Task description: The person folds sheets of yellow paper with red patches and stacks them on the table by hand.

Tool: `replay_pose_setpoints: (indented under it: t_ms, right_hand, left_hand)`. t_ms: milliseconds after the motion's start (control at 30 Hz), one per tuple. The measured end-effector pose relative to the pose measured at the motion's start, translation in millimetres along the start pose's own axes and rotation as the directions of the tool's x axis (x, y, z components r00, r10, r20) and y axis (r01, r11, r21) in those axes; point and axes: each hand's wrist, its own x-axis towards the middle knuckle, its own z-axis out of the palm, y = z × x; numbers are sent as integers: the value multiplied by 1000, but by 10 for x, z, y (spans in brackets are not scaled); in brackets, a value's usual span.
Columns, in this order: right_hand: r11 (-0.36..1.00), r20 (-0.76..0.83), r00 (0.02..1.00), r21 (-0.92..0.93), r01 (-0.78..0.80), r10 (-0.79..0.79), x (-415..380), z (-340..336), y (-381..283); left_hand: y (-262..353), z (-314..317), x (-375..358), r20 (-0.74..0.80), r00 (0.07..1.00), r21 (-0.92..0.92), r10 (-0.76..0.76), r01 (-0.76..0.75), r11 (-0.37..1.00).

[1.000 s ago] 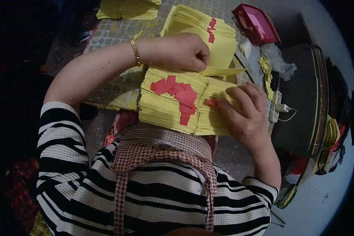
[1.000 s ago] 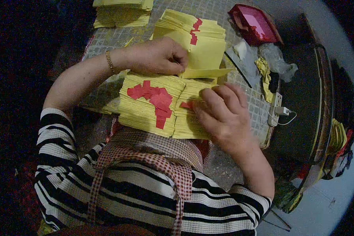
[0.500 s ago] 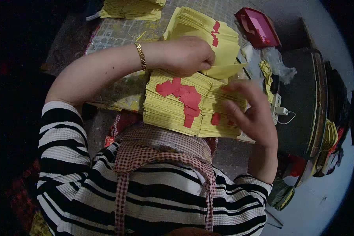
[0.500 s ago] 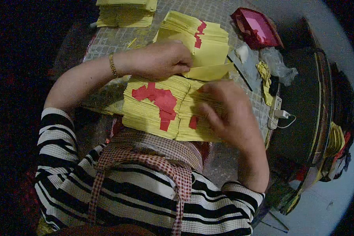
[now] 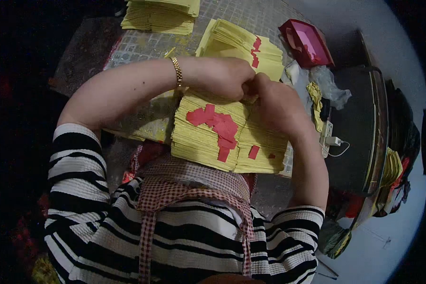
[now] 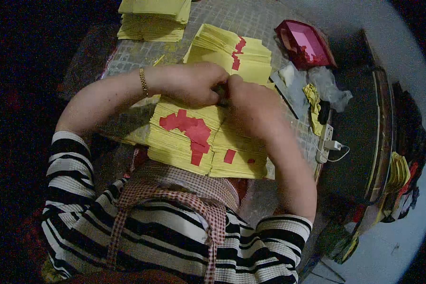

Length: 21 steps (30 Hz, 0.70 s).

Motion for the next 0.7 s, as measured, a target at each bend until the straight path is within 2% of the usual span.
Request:
replay_pose_setpoints:
  t_ms: [133, 200, 267, 300, 433, 633, 700]
  right_hand:
    - [997, -32, 996, 0, -81, 81, -17, 93, -20]
    - [975, -219, 975, 220, 24, 25, -28, 200, 154]
    - [896, -402, 915, 412, 164, 18, -43, 286, 269]
    - [896, -402, 915, 414, 163, 19, -51, 298, 273]
    - [809, -227, 971, 583, 76, 73, -53, 311, 286]
    - [766, -273, 961, 627, 146, 39, -38, 404, 344]
    - [739, -339, 940, 641, 205, 32, -56, 429, 322]
  left_hand:
    - [30, 2, -28, -23, 995, -97, -102, 99, 990]
    - [10, 11, -20, -40, 995, -124, -93, 88, 988]
    - [-15, 42, -9, -50, 995, -149, -86, 78, 986]
    - [-33, 69, 3, -47, 995, -147, -86, 78, 986]
    - [-147, 195, 66, -272, 957, -387, -101, -13, 922]
    - [-31, 62, -39, -153, 987, -250, -40, 0, 968]
    - [-82, 115, -4, -136, 991, -185, -9, -17, 983]
